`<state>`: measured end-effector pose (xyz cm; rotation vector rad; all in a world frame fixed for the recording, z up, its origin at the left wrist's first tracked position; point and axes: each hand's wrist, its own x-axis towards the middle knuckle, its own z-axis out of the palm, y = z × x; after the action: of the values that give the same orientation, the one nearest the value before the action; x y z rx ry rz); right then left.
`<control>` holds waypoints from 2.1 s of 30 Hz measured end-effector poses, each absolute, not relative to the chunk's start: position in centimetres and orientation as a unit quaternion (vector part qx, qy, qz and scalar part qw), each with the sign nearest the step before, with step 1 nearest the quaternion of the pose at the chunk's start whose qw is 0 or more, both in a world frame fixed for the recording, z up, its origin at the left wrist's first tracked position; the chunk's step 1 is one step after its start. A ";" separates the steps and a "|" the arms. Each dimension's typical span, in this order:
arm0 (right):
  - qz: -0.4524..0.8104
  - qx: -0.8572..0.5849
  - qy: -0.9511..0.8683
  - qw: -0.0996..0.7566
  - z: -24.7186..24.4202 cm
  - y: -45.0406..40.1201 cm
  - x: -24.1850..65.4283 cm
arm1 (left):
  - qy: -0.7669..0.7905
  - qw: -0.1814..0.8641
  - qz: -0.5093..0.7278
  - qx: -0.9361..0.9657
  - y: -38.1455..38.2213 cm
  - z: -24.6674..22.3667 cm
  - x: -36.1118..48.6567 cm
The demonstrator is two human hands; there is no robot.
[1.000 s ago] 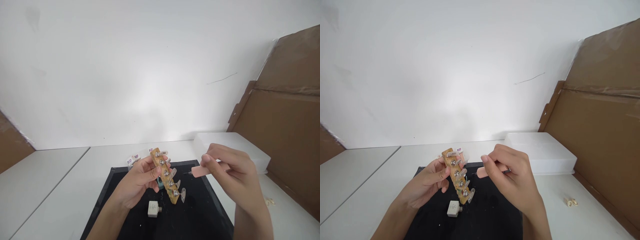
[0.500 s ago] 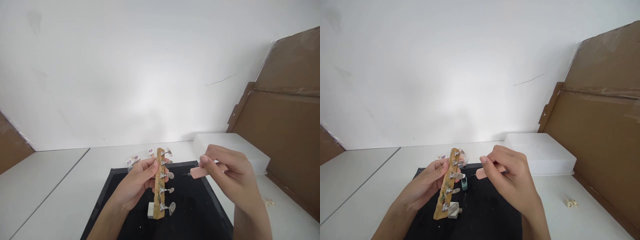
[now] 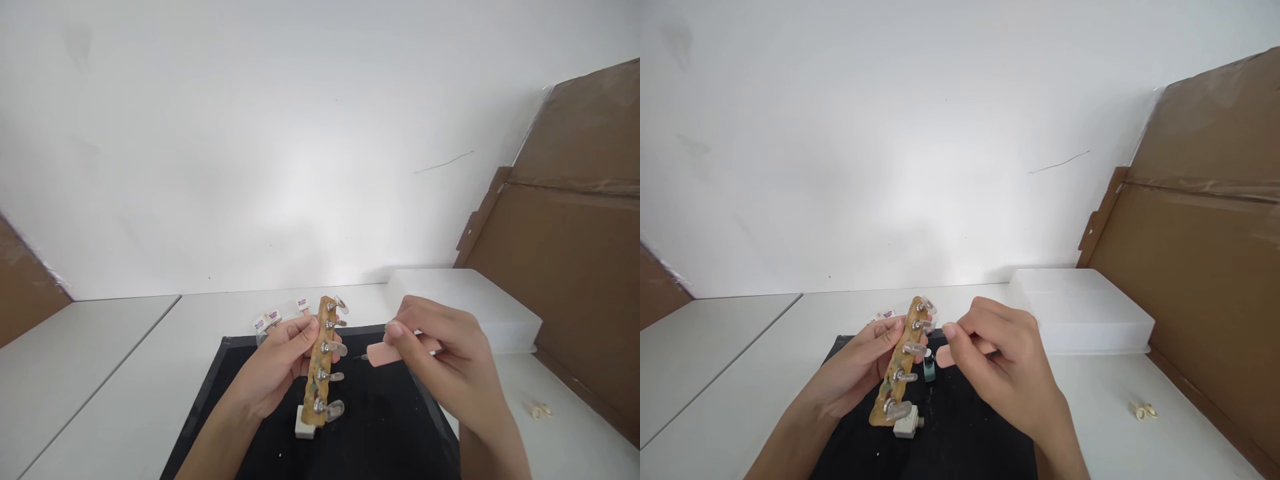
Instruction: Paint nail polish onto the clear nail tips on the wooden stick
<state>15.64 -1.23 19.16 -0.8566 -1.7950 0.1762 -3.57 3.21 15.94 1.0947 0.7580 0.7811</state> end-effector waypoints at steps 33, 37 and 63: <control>0.111 -0.347 -0.773 0.520 18.6 -0.8 14.6 | 0.335 0.718 0.372 0.485 2.6 16.5 -3.1; 0.096 -0.366 -0.765 0.522 18.5 -0.6 15.0 | 0.342 0.714 0.372 0.484 2.6 16.3 -3.3; 0.107 -0.338 -0.744 0.566 18.4 -0.6 14.6 | 0.340 0.716 0.368 0.486 3.1 15.7 -3.5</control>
<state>14.60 -0.65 18.39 -0.7937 -1.7491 0.2526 -3.46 3.13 15.67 1.0763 0.7525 0.8145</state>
